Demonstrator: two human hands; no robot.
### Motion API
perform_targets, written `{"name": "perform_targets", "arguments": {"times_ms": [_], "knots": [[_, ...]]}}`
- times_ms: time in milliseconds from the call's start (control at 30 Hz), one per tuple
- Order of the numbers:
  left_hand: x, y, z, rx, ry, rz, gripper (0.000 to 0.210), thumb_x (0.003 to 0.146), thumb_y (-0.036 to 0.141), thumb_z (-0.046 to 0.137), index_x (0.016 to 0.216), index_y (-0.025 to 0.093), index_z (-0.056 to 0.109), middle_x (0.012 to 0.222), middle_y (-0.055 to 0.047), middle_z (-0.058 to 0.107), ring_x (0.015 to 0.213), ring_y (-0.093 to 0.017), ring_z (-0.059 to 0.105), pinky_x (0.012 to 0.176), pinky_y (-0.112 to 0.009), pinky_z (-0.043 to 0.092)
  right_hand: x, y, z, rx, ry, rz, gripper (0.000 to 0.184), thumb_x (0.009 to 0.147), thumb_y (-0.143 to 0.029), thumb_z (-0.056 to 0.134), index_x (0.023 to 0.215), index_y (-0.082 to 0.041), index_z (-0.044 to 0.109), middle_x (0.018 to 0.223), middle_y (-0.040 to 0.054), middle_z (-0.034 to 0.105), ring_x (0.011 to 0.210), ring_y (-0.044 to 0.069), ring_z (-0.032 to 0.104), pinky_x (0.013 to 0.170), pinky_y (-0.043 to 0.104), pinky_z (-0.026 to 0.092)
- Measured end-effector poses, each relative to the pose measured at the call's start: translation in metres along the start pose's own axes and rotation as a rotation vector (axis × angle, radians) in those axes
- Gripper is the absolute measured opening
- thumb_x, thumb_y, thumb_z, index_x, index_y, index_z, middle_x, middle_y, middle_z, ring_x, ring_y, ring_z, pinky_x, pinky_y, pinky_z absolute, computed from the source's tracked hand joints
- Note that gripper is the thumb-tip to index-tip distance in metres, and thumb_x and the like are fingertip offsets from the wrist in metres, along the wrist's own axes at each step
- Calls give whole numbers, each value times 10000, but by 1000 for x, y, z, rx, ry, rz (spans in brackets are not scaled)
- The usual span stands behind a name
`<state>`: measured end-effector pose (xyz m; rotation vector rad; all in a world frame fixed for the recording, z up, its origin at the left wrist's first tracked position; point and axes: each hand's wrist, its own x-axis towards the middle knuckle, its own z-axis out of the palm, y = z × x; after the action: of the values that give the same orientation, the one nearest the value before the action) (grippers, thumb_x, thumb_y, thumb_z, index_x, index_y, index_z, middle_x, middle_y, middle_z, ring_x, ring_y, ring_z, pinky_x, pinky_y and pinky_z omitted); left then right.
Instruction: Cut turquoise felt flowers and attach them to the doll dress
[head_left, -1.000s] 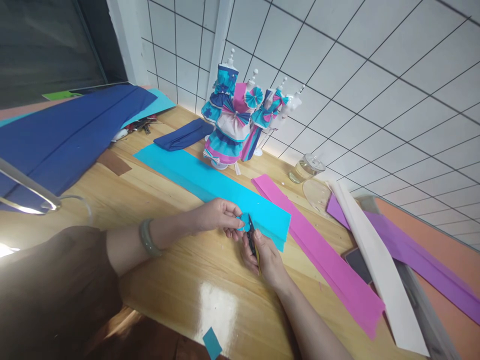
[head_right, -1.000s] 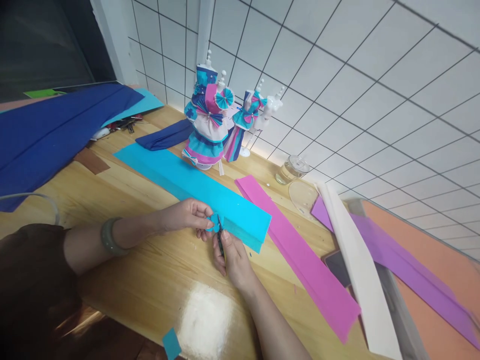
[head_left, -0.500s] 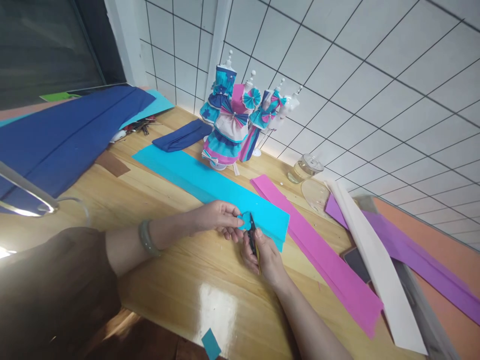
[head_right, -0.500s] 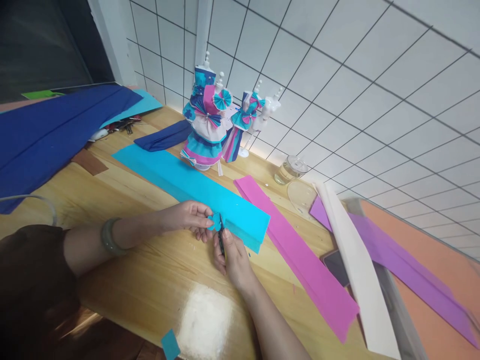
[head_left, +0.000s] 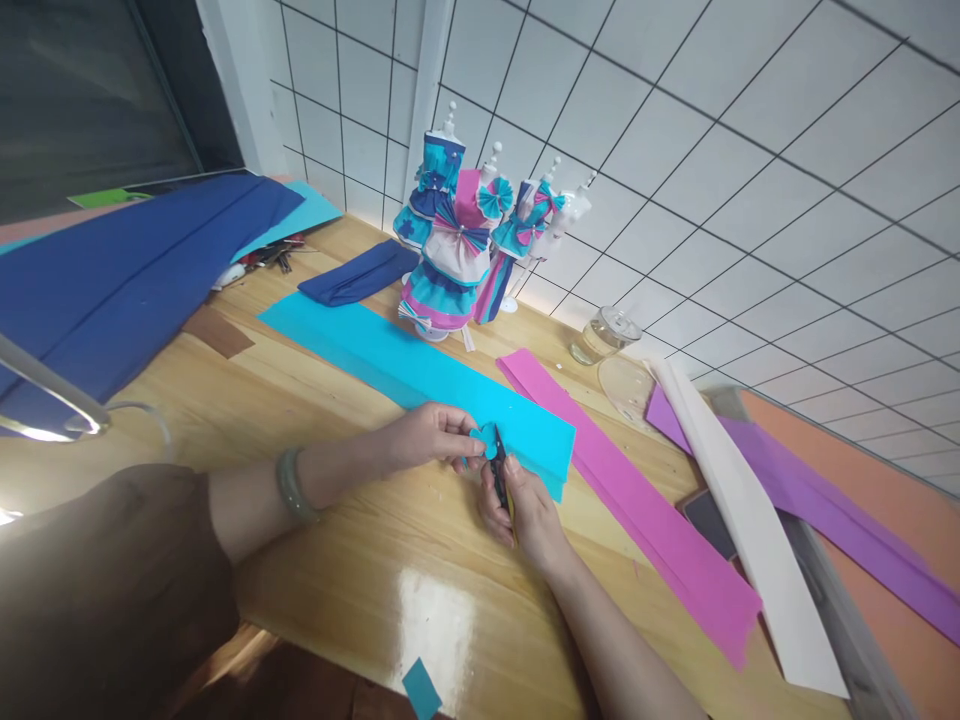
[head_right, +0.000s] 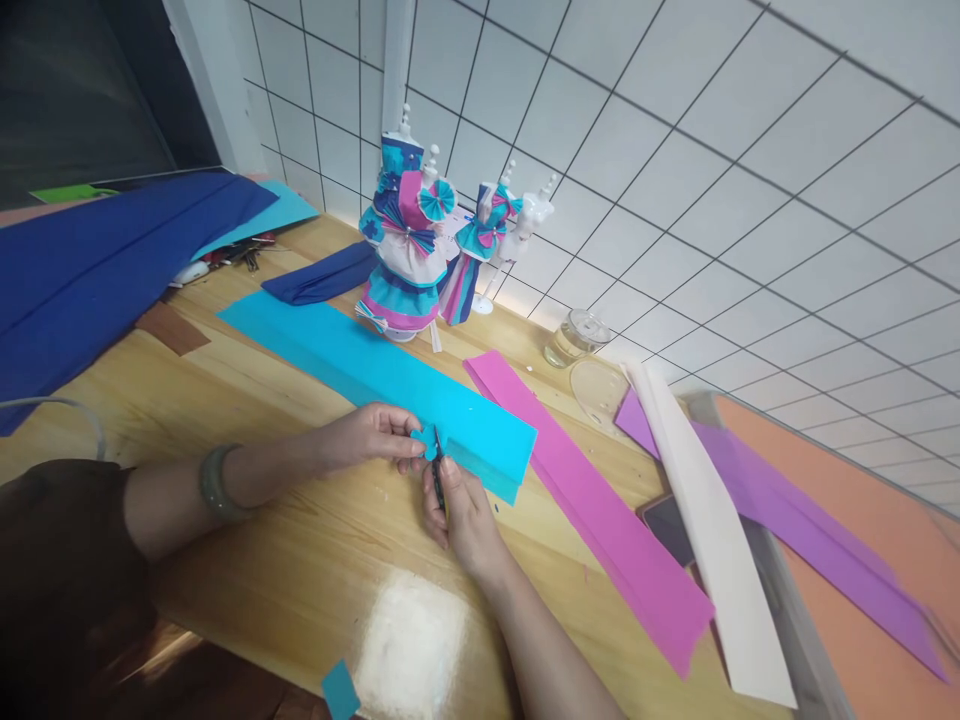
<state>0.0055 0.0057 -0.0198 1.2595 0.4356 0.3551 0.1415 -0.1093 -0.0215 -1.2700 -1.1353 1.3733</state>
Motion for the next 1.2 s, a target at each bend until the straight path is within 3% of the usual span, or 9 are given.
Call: {"name": "perform_targets", "arguments": {"times_ms": [833,1200], "knots": [[-3,10,-10,153,-65,-14,221,689,338,629,689,118,612,695,-54,651,636,-120,576,635,-242,436,-3,-2,-4,-96,-58,32,419,880,-521,277,686,-182,430,402,-82,321,317,64,265,358,222,193],[-3,10,-9,159,-14,-1,233,674,352,633,657,121,610,672,-38,658,594,-106,564,603,-223,425,-3,-4,-5,-144,-57,23,432,902,-484,256,655,-174,429,404,-74,327,331,62,277,367,218,213]]}}
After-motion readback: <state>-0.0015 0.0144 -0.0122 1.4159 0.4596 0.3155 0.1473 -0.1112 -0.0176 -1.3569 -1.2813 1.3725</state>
